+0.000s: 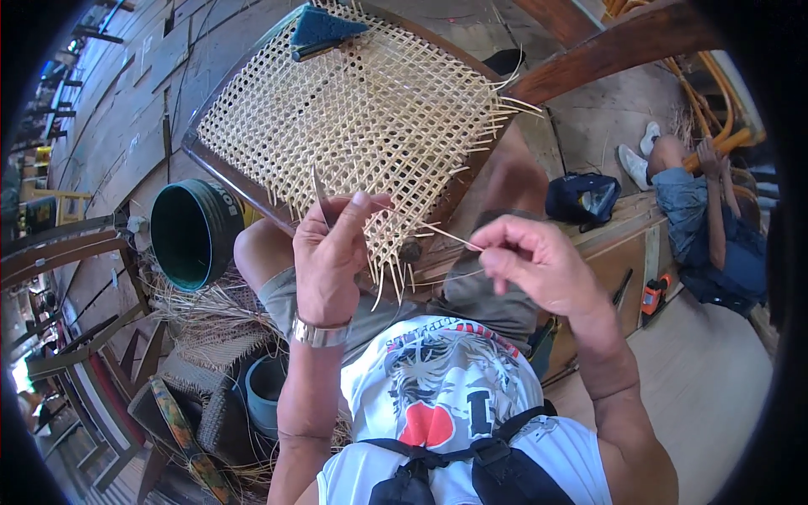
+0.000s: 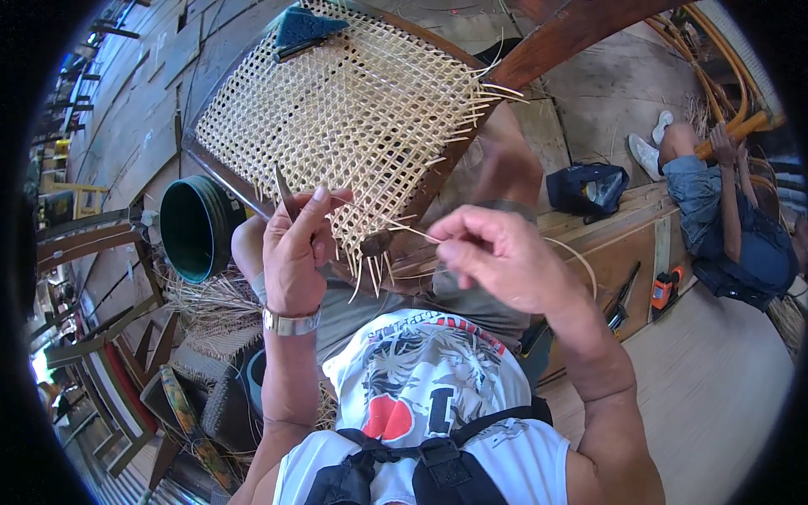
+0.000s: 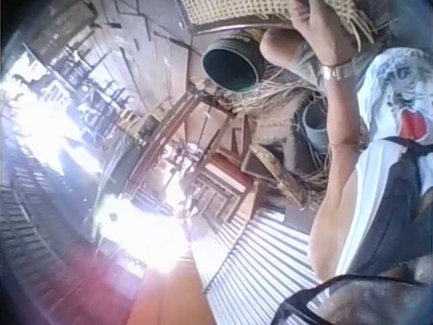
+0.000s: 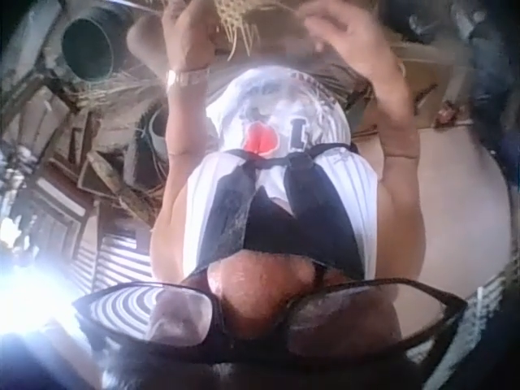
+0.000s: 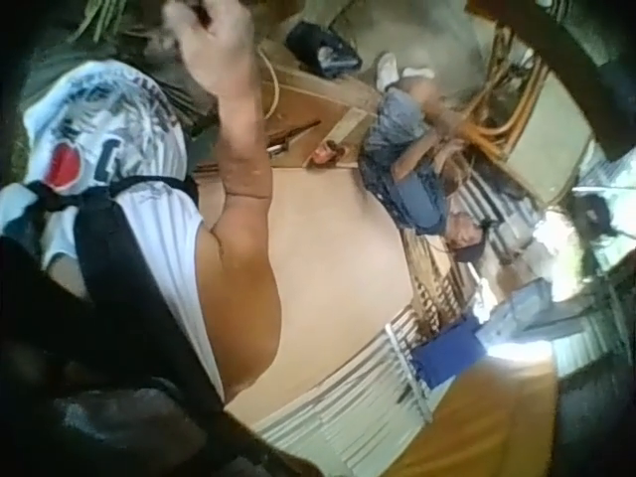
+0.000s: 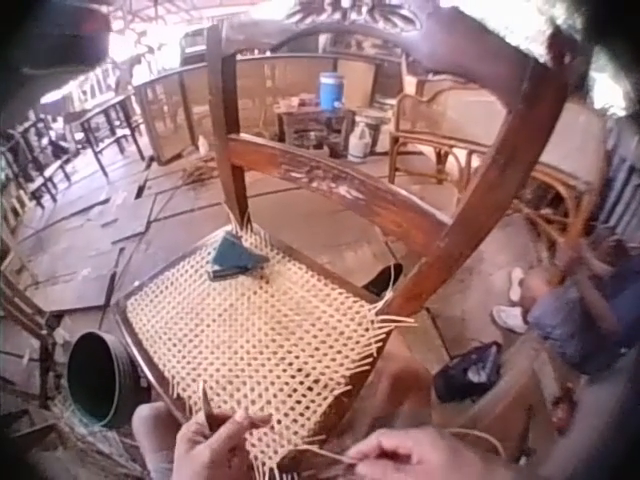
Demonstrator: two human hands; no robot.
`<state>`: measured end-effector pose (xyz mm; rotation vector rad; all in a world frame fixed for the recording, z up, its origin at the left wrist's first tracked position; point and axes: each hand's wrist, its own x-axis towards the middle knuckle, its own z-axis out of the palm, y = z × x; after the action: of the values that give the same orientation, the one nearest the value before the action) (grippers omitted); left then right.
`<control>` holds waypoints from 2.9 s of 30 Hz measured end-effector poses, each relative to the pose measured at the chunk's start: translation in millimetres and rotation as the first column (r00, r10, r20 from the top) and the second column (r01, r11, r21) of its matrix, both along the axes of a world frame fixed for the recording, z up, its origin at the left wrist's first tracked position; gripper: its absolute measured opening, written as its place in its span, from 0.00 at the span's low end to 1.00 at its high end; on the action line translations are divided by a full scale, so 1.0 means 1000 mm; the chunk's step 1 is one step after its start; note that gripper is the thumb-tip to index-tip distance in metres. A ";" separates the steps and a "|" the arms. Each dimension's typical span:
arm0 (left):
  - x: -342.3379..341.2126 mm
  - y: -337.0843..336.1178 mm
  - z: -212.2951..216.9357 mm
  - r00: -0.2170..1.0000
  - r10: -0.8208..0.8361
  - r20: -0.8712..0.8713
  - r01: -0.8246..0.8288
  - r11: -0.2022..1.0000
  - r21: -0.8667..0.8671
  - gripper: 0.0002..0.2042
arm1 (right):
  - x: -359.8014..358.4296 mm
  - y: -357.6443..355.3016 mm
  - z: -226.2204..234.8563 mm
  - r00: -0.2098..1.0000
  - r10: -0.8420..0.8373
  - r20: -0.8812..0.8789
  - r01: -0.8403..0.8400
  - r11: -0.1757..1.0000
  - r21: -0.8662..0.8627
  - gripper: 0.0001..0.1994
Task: Weaving a chair seat using rattan or bamboo strips.
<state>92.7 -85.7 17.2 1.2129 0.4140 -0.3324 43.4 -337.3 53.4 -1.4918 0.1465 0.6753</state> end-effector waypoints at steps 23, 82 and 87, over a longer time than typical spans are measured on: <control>0.024 0.096 -0.035 0.949 0.288 0.126 -0.272 0.953 -0.130 0.10 | 0.060 -0.435 0.036 0.967 0.114 0.229 0.142 0.506 -0.851 0.13; 0.081 -0.039 -0.017 0.407 -0.884 -0.230 0.559 0.042 0.828 0.19 | 0.111 -0.055 -0.082 0.762 0.410 0.501 0.114 0.677 -0.727 0.07; 0.081 -0.039 -0.016 0.529 -0.830 -0.176 0.551 0.178 0.815 0.20 | 0.118 -0.051 -0.084 0.648 0.476 0.595 0.137 0.695 -0.706 0.08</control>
<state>174.2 -124.2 1.1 2.3572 -0.4472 -0.8091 161.6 -388.2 -30.6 -2.4717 -0.4697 0.0616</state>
